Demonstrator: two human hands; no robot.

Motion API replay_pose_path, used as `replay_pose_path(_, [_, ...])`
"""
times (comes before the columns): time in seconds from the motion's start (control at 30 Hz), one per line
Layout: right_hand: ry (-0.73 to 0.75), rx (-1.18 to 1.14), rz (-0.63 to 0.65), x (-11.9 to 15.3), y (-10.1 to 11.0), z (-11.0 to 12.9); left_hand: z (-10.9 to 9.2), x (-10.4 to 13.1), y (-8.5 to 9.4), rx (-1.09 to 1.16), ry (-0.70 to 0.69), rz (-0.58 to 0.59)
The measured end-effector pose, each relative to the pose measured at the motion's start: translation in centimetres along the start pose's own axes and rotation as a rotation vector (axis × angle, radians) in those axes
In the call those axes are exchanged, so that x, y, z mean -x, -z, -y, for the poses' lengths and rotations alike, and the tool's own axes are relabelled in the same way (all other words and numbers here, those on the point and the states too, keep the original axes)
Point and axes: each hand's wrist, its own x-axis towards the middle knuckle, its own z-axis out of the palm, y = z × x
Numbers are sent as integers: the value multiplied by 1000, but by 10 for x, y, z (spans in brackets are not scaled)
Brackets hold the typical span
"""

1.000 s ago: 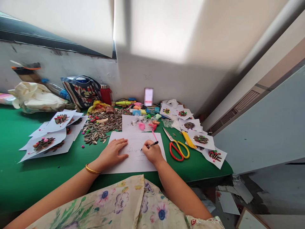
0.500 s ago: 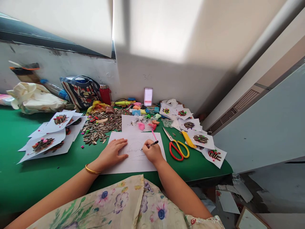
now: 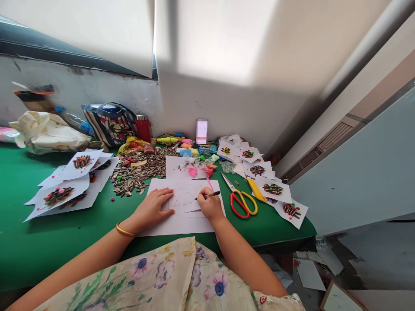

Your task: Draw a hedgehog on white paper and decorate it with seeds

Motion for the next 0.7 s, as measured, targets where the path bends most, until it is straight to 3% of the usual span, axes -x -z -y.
replay_pose_path(0.47, [20, 56, 9, -2, -1, -2, 0, 0, 0, 21, 10, -2])
replay_pose_path(0.7, [31, -74, -41, -2, 1, 0, 1, 1, -1, 41, 5, -14])
